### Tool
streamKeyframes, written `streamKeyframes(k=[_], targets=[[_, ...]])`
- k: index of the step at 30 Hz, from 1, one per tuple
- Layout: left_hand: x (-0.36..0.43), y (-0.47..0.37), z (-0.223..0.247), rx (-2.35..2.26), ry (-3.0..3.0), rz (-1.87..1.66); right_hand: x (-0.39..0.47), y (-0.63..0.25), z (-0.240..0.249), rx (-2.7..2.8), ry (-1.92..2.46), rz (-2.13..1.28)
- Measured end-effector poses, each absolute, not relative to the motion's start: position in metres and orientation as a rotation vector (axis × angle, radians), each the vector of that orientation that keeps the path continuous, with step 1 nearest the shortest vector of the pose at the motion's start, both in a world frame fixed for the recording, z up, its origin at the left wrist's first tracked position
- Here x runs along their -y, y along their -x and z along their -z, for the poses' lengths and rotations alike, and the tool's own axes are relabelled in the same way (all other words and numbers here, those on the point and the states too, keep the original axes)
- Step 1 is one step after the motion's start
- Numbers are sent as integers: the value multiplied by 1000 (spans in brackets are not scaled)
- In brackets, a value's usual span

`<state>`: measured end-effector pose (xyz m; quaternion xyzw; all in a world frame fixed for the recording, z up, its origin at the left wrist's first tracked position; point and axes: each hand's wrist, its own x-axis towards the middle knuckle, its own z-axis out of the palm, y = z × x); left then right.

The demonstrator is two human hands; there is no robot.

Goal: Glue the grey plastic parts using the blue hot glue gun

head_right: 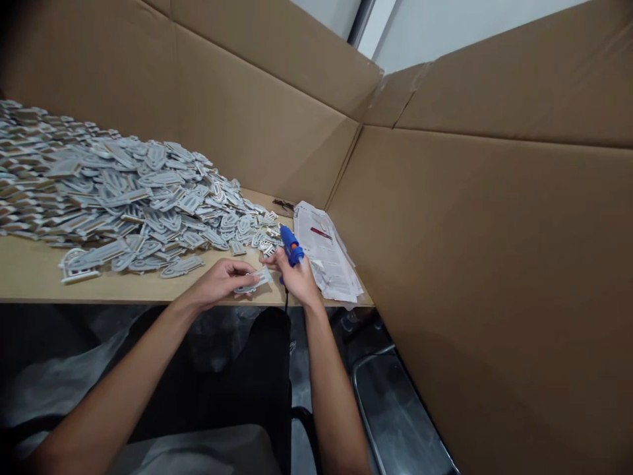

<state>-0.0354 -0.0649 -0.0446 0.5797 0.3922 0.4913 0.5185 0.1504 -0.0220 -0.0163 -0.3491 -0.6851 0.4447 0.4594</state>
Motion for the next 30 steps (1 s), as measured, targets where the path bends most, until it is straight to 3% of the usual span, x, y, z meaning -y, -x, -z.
streamKeyframes(k=[6,12,22,26,30], targets=[[61,35,48,-1001,-1329,-1212,29,-157,6,1617,729,-1283],[64,35,44,-936,-1390,-1232,24,-159,12,1654,978,-983],[64,36,43,-1025,-1495,-1272,29,-171,-2,1707,828,-1096],[63,55,13,-1162,-1600,-1078,24,-183,-3,1652,897,-1021],[39,105,-58,-1584,-1518,-983,22,-188,-6,1566,869,-1003]])
